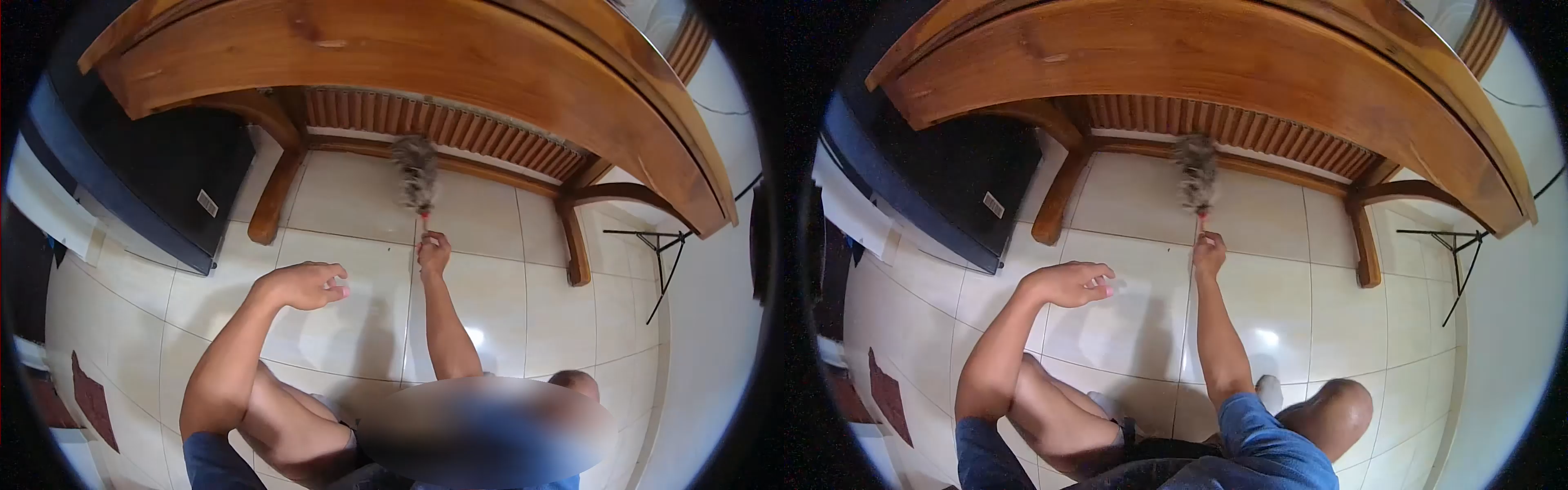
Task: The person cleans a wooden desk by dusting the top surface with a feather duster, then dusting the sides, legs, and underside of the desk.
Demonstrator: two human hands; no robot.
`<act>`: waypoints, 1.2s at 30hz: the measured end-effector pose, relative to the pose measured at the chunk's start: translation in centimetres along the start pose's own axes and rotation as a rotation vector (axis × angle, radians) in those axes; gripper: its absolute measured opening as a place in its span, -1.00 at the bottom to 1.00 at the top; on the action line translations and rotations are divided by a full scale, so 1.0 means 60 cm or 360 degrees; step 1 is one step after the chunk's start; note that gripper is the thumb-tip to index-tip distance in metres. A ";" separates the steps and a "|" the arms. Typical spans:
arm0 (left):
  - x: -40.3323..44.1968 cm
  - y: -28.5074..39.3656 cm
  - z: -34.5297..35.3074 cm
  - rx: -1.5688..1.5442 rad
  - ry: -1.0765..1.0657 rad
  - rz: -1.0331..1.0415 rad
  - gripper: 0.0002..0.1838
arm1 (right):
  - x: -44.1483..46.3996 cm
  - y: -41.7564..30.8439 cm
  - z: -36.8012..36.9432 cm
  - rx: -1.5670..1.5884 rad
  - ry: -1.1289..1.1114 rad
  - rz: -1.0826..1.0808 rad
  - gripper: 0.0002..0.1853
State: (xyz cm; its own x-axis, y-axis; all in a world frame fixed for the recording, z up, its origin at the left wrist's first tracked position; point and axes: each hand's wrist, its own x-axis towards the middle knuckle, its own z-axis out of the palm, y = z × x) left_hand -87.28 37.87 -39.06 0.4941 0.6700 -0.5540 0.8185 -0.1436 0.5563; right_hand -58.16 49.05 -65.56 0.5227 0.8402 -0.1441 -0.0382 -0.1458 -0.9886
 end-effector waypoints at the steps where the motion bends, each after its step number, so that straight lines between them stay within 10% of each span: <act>1: -0.002 -0.003 -0.001 0.0002 0.0018 0.0002 -0.38 | -0.015 -0.011 0.008 0.0127 0.0053 0.0100 -0.90; 36: -0.143 -0.098 0.039 -0.0015 0.0279 -0.0758 -0.41 | -0.084 0.058 0.404 -0.0097 -0.0223 -0.0440 -0.92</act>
State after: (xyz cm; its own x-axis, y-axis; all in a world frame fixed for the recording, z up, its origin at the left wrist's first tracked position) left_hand -95.64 31.29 -39.03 0.0092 0.7717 -0.6359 0.9380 0.2137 0.2729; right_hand -81.58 56.98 -69.34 0.3837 0.9155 0.1210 0.1423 0.0709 -0.9873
